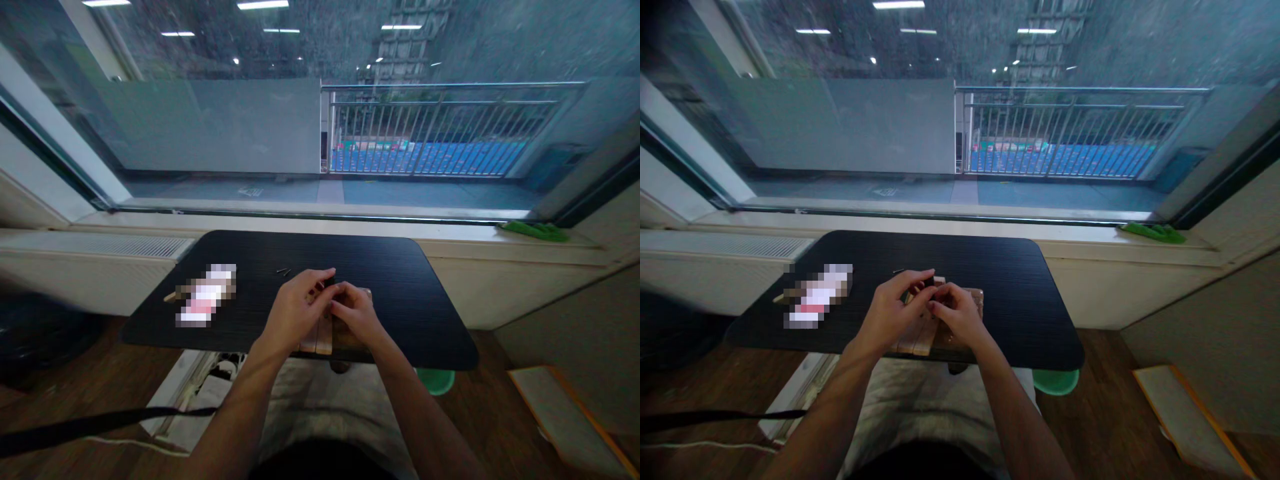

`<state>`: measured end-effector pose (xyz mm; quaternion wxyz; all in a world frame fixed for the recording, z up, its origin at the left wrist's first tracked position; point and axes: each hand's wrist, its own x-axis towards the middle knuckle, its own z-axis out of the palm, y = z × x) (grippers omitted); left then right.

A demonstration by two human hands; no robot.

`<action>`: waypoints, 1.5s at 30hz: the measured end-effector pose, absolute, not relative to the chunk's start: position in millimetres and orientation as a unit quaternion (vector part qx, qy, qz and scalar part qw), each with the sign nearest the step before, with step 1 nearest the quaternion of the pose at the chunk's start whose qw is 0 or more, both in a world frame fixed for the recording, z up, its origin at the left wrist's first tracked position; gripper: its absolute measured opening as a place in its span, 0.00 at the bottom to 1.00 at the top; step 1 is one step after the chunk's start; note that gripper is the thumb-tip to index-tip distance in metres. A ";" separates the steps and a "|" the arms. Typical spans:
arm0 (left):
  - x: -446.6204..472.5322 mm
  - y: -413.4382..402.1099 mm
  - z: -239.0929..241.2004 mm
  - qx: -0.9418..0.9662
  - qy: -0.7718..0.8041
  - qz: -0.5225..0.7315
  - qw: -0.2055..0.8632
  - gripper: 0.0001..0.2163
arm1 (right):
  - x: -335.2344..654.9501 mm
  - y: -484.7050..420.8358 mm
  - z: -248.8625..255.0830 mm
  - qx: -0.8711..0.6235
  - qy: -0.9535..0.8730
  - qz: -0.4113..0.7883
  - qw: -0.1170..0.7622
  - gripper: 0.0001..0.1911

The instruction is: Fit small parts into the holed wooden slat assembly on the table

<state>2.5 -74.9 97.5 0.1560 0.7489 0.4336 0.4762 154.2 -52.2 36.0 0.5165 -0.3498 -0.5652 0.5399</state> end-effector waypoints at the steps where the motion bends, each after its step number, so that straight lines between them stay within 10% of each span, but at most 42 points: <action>1: 2.5 -74.9 97.4 0.749 0.432 0.477 0.157 0.11 | 153.8 -52.1 35.4 -0.348 -0.560 0.546 0.517 0.13; 45: -0.6 -79.4 100.7 0.753 0.457 0.445 0.162 0.14 | 160.2 -52.2 39.6 -0.335 -0.601 0.519 0.507 0.08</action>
